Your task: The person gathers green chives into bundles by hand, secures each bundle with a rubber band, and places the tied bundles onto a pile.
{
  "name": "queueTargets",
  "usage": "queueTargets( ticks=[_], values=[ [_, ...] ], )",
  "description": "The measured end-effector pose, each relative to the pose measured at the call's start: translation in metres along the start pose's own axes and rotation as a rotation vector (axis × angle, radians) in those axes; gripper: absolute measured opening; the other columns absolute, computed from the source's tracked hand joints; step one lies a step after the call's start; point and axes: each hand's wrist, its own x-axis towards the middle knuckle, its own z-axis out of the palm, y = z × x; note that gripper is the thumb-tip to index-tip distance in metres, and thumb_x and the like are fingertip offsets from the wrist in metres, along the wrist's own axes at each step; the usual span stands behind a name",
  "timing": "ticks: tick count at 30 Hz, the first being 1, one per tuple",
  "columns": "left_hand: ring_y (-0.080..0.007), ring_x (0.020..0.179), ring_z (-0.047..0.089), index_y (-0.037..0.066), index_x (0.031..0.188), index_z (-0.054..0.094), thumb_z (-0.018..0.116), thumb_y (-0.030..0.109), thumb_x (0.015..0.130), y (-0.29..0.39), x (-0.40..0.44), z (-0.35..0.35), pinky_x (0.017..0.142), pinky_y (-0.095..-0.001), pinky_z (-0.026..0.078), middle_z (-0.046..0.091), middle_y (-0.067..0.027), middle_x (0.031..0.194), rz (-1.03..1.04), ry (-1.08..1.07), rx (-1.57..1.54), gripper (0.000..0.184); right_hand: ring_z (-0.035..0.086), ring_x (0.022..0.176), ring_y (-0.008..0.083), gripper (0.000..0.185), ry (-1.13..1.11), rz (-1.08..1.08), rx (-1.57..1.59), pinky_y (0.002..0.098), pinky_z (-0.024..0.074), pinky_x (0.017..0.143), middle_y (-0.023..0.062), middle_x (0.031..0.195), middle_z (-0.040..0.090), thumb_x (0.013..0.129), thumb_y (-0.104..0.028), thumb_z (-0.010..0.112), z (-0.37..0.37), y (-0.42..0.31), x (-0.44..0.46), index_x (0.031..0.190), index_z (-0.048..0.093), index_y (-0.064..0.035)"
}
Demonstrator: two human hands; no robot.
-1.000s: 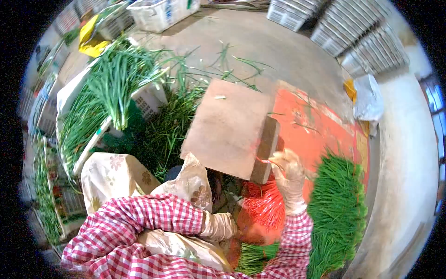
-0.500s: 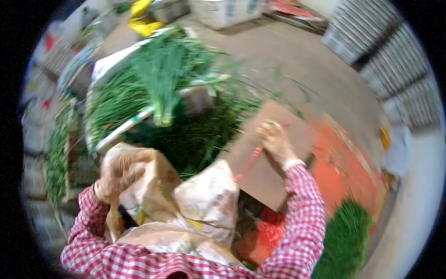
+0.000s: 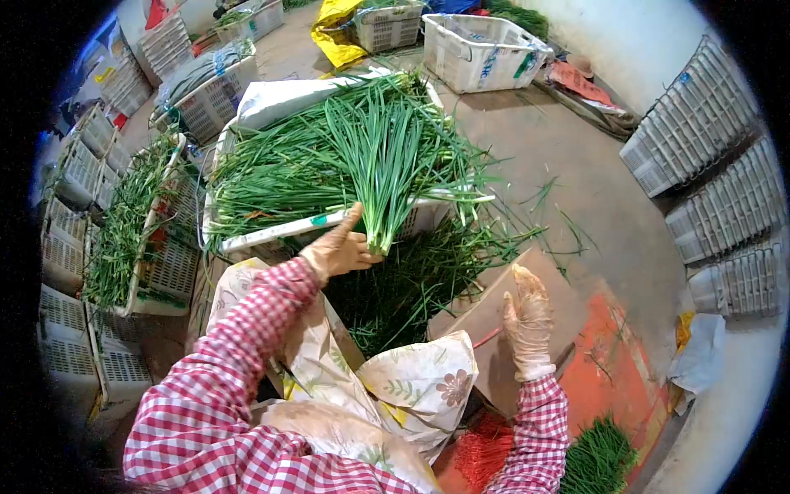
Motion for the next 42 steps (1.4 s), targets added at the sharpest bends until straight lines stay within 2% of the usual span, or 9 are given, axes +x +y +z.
queueTargets(
  ticks=[3,7,14,20,28,29,33,38,42],
  values=[
    [-0.0388,0.128,0.036,0.005,0.124,0.053,0.058,0.082,0.059,-0.011,0.042,0.013,0.108,-0.0614,0.010,0.050,-0.0250,0.125,0.091,0.101,-0.250,0.101,0.050,0.115,0.0293,0.047,-0.004,0.018,-0.036,0.0374,0.0379,0.100,0.0124,0.122,0.055,0.080,-0.007,0.062,-0.013,-0.029,-0.004,0.126,0.051,-0.0053],
    [-0.0290,0.068,0.067,0.003,0.117,0.055,0.063,0.037,0.086,-0.019,0.072,0.008,0.056,-0.0413,0.060,0.066,-0.0211,0.091,0.244,-0.155,-0.627,0.047,0.053,0.111,0.0291,0.043,0.008,0.057,-0.047,0.0373,0.0408,0.098,0.0119,0.118,0.058,0.081,-0.009,0.063,-0.026,-0.032,-0.037,0.123,0.054,-0.0053],
    [-0.0183,0.053,0.057,-0.008,0.106,0.051,0.065,0.011,0.085,0.014,0.037,0.017,0.046,-0.0281,0.051,0.063,-0.0105,0.073,-0.109,-0.343,-0.828,0.032,0.054,0.111,0.0286,0.042,0.049,0.219,-0.069,0.0363,0.0416,0.096,0.0121,0.121,0.057,0.082,-0.008,0.061,-0.060,-0.033,-0.075,0.123,0.053,-0.0043],
    [-0.0072,0.054,0.055,-0.006,0.108,0.057,0.053,0.013,0.090,0.010,-0.070,0.127,0.045,-0.0166,0.041,0.061,-0.0045,0.067,0.165,-0.313,-0.059,0.026,0.028,0.136,0.0275,0.068,-0.120,0.030,-0.415,0.0453,0.0234,0.110,0.0078,0.147,0.031,0.081,-0.014,0.060,-0.094,-0.110,-0.051,0.142,0.032,-0.0180],
    [-0.0060,0.053,0.052,0.007,0.083,0.066,0.067,0.019,0.082,-0.070,-0.111,0.186,0.047,-0.0220,0.040,0.060,-0.0002,0.062,-0.341,-0.898,0.634,0.012,0.008,0.142,0.0293,0.076,-0.098,-0.368,-0.792,0.0657,-0.0034,0.107,-0.0078,0.155,0.008,0.082,-0.030,0.056,-0.091,-0.137,-0.119,0.142,0.012,-0.0498],
    [-0.0064,0.054,0.053,0.008,0.084,0.066,0.069,0.021,0.081,-0.083,-0.104,0.180,0.046,-0.0231,0.041,0.059,-0.0007,0.062,-0.168,-0.989,0.669,0.014,0.039,0.128,0.0287,0.080,-0.216,-0.333,-0.709,0.0579,0.0246,0.105,0.0015,0.143,0.038,0.079,-0.026,0.062,-0.111,-0.143,-0.118,0.145,0.018,-0.0386],
    [-0.0163,0.084,0.058,0.005,0.111,0.057,0.071,0.024,0.080,-0.100,-0.064,0.183,0.071,-0.0297,0.049,0.060,-0.0077,0.099,-0.508,-1.250,0.781,0.039,0.054,0.051,0.0242,0.093,-0.492,0.055,-0.042,0.0369,0.0446,0.054,0.0046,0.060,0.052,0.061,0.002,0.065,-0.111,-0.129,-0.133,0.145,0.025,-0.0085],
    [-0.0186,0.080,0.060,0.000,0.109,0.059,0.067,0.036,0.083,-0.025,-0.036,0.242,0.066,-0.0298,0.050,0.063,-0.0083,0.090,-0.451,-0.953,1.160,0.046,0.057,0.059,0.0304,0.102,-0.347,0.067,-0.197,0.0404,0.0463,0.053,0.0105,0.068,0.055,0.050,0.004,0.072,-0.118,-0.070,-0.110,0.142,0.030,-0.0108],
    [-0.0213,0.074,0.061,-0.001,0.119,0.054,0.064,0.040,0.085,-0.013,-0.005,0.207,0.065,-0.0347,0.049,0.065,-0.0137,0.089,0.388,-0.614,1.413,0.055,0.060,0.062,0.0311,0.085,-0.287,0.164,-0.401,0.0395,0.0481,0.056,0.0119,0.073,0.060,0.059,-0.006,0.076,-0.085,0.000,-0.086,0.137,0.042,-0.0173]
  ],
)
